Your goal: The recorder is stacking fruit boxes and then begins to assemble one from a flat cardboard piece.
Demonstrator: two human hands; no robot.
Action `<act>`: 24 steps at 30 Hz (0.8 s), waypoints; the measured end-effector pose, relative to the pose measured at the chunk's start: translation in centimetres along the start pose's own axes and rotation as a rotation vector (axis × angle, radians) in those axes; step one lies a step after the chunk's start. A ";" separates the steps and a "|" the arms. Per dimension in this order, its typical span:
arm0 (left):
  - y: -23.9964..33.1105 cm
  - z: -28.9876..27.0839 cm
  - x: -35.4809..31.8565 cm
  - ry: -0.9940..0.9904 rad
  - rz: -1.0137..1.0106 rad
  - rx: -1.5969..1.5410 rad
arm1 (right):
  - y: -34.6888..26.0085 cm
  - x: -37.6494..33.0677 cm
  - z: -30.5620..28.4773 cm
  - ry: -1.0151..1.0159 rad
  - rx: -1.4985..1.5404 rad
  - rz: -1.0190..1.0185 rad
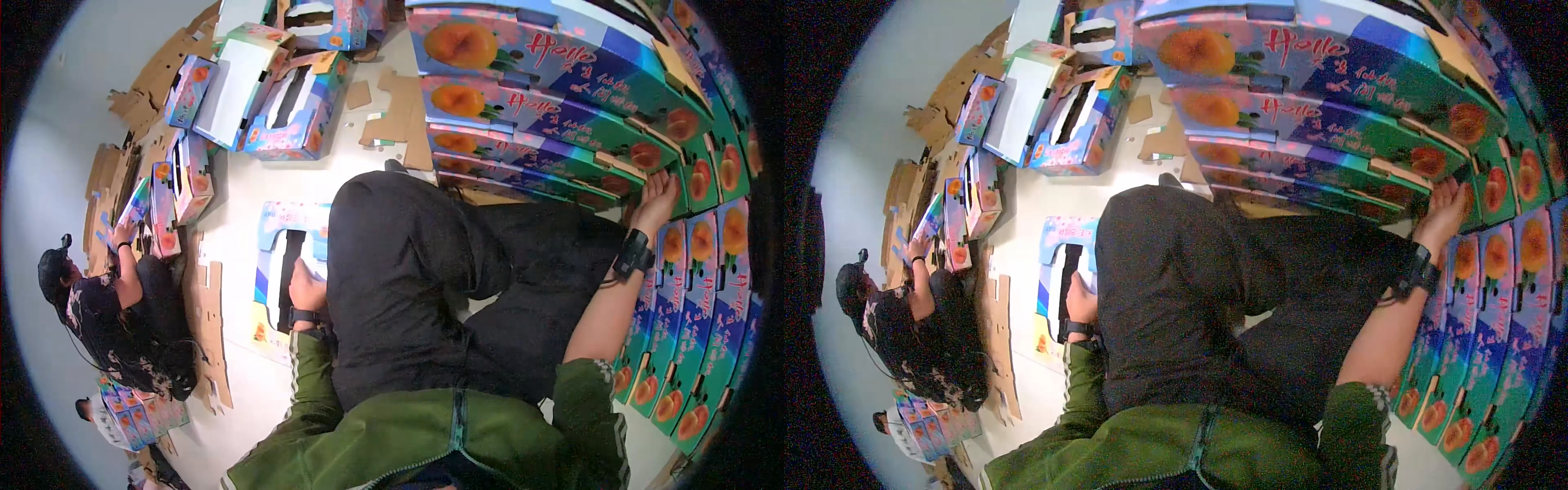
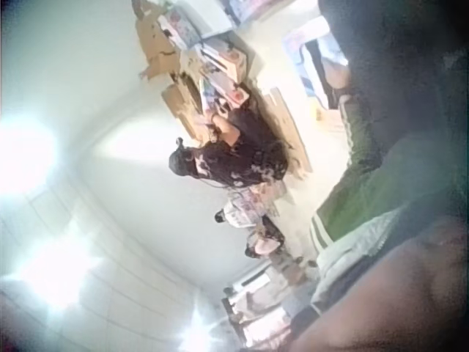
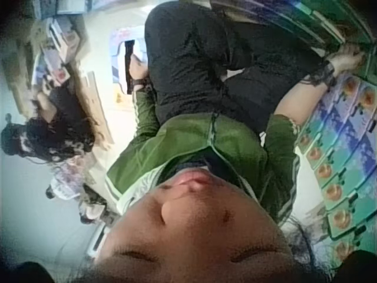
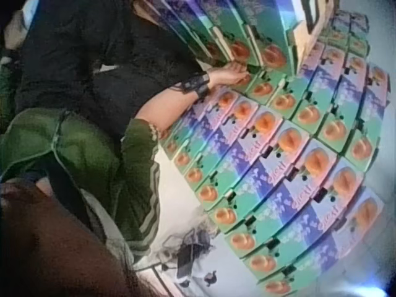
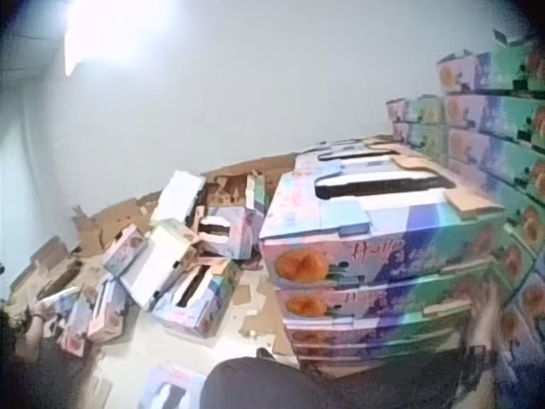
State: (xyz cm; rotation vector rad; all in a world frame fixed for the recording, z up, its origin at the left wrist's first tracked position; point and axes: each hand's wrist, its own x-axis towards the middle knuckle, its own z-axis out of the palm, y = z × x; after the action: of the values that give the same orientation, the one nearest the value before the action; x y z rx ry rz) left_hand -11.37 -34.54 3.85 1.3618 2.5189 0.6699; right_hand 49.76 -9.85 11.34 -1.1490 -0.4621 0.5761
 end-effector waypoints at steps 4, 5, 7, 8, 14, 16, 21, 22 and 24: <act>0.4 -4.8 -0.2 0.198 0.079 -0.229 | -0.5 -0.9 -0.5 -0.008 0.044 0.040; 0.4 -6.6 -0.1 0.212 0.092 -0.339 | -0.7 -1.3 -0.4 -0.014 0.047 0.032; 0.3 -9.4 0.1 0.341 0.241 -0.357 | -0.5 -0.1 -1.0 -0.001 0.108 0.036; 0.4 -10.3 0.2 0.270 0.275 -0.519 | -0.3 0.7 -1.2 -0.005 0.105 0.006; 7.7 -14.3 -1.4 0.340 0.533 -0.703 | -1.3 -0.8 -0.5 0.070 0.064 -0.274; 10.0 -14.9 -2.5 0.370 0.519 -0.498 | -3.1 -3.0 0.3 0.096 0.037 -0.402; 12.9 -12.9 -2.4 0.500 0.602 0.111 | -5.3 -6.6 1.2 -0.040 0.038 -0.575; 12.3 -12.2 -2.0 0.459 0.600 0.238 | -6.0 -7.7 1.8 -0.107 0.039 -0.574; 13.8 -10.9 -1.9 0.425 0.733 0.223 | -5.5 -9.0 2.5 -0.222 0.029 -0.548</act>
State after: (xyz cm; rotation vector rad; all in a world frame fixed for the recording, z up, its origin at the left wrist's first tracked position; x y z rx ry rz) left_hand -4.24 -32.76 19.91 2.5024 2.3913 0.8921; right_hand 42.39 -15.46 16.96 -0.8797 -0.9194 0.2281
